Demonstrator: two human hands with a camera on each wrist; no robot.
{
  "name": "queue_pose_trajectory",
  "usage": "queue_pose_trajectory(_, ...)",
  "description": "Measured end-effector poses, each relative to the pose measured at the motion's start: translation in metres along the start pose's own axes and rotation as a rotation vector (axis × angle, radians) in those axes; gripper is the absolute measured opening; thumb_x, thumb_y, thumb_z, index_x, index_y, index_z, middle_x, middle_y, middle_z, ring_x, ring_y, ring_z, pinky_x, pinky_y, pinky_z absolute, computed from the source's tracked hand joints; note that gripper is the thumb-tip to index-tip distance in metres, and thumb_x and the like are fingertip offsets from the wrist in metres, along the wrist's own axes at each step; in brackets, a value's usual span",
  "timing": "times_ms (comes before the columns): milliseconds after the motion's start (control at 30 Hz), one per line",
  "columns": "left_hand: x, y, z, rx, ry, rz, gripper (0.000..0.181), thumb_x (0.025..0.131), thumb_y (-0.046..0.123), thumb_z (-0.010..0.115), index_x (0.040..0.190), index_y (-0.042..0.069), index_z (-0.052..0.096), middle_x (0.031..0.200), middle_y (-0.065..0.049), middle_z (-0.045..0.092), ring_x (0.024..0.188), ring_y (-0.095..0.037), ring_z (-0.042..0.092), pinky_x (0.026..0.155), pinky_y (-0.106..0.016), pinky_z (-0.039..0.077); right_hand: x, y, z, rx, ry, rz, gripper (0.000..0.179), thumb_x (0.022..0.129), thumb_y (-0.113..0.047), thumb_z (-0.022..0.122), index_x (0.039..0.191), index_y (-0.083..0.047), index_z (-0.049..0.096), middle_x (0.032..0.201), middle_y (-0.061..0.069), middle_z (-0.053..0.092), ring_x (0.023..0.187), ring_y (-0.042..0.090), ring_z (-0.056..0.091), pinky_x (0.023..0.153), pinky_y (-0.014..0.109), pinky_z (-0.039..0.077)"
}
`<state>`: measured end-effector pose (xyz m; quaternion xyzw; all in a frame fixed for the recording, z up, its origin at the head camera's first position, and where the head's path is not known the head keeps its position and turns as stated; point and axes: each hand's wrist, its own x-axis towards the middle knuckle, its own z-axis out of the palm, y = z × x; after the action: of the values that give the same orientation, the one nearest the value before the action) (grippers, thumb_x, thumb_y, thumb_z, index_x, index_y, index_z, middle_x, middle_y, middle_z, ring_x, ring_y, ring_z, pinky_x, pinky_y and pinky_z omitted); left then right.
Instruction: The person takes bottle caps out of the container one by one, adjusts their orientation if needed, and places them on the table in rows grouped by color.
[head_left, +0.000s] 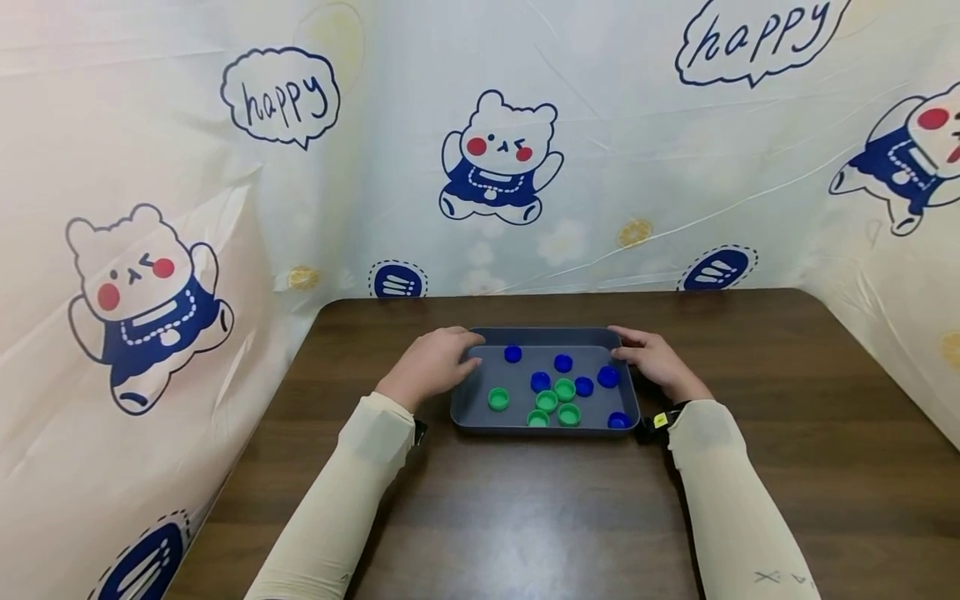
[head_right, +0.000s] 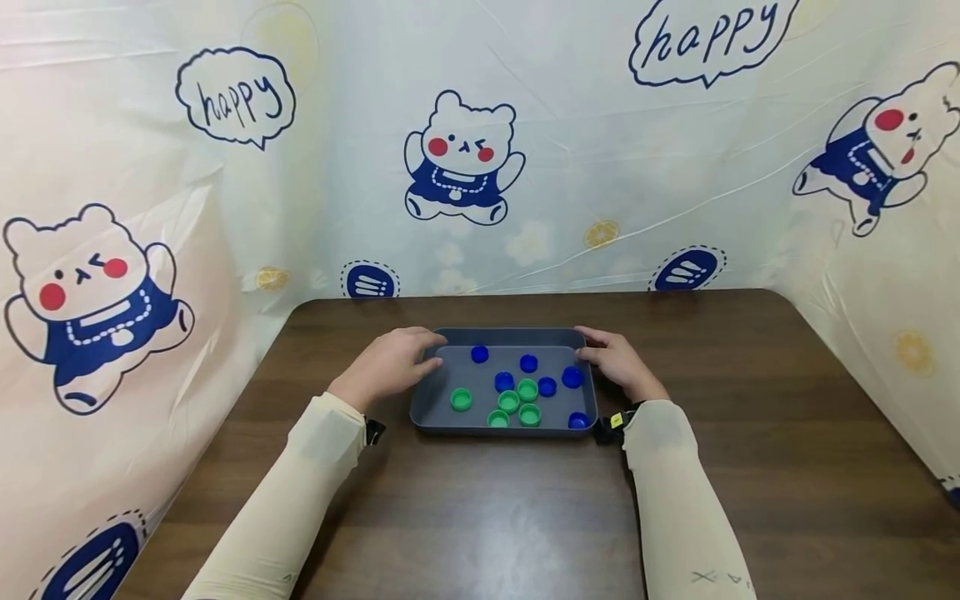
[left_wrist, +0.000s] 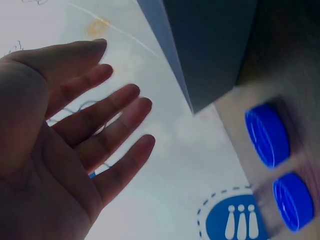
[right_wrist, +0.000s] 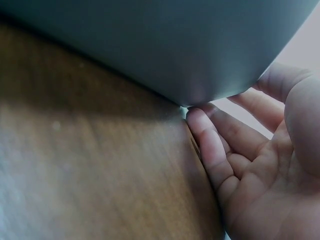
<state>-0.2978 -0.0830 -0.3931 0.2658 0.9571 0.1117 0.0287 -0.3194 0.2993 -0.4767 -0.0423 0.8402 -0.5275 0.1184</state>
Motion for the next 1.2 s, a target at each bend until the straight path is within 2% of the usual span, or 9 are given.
queue_pose_trajectory(167, 0.006, 0.01, 0.006, -0.011, -0.03, 0.032, 0.04, 0.095, 0.03, 0.065, 0.133, 0.016, 0.062, 0.131, -0.002, 0.059, 0.121, -0.021, 0.055, 0.099, -0.042, 0.045, -0.005, -0.008, -0.001, 0.003, -0.013, -0.005, 0.057, 0.097, -0.022, 0.06, 0.149, -0.011, 0.04, 0.148, 0.023, 0.038, 0.126, 0.04, 0.044, 0.104, 0.055, 0.035)
queue_pose_trajectory(333, 0.007, 0.017, 0.009, -0.005, -0.033, 0.063, 0.041, 0.095, 0.029, 0.066, 0.133, 0.015, 0.061, 0.131, -0.002, 0.06, 0.121, -0.02, 0.055, 0.098, -0.04, 0.046, -0.001, -0.001, 0.0, 0.01, -0.001, -0.011, 0.057, 0.096, -0.021, 0.061, 0.149, -0.011, 0.042, 0.148, 0.022, 0.038, 0.128, 0.037, 0.043, 0.102, 0.052, 0.038)
queue_pose_trajectory(433, 0.008, 0.02, 0.009, -0.01, -0.034, 0.078, 0.041, 0.094, 0.028, 0.066, 0.133, 0.015, 0.062, 0.131, -0.003, 0.06, 0.12, -0.021, 0.056, 0.098, -0.04, 0.046, 0.001, 0.002, 0.001, 0.009, 0.009, -0.024, 0.057, 0.096, -0.021, 0.062, 0.148, -0.011, 0.043, 0.148, 0.021, 0.04, 0.128, 0.035, 0.043, 0.1, 0.048, 0.041)
queue_pose_trajectory(600, 0.01, 0.026, 0.006, -0.012, -0.028, 0.072, 0.042, 0.093, 0.028, 0.067, 0.133, 0.016, 0.062, 0.13, -0.002, 0.06, 0.12, -0.02, 0.056, 0.098, -0.041, 0.046, 0.0, 0.002, 0.0, 0.01, 0.003, -0.031, 0.057, 0.096, -0.022, 0.062, 0.148, -0.011, 0.043, 0.148, 0.021, 0.038, 0.129, 0.036, 0.041, 0.101, 0.049, 0.04)
queue_pose_trajectory(1200, 0.029, 0.042, 0.006, 0.017, -0.034, 0.128, 0.04, 0.094, 0.032, 0.065, 0.131, 0.017, 0.063, 0.125, -0.001, 0.063, 0.112, -0.018, 0.06, 0.094, -0.037, 0.049, -0.003, -0.004, 0.0, 0.032, -0.008, -0.006, 0.057, 0.097, -0.02, 0.061, 0.149, -0.012, 0.041, 0.146, 0.022, 0.042, 0.124, 0.036, 0.046, 0.1, 0.049, 0.039)
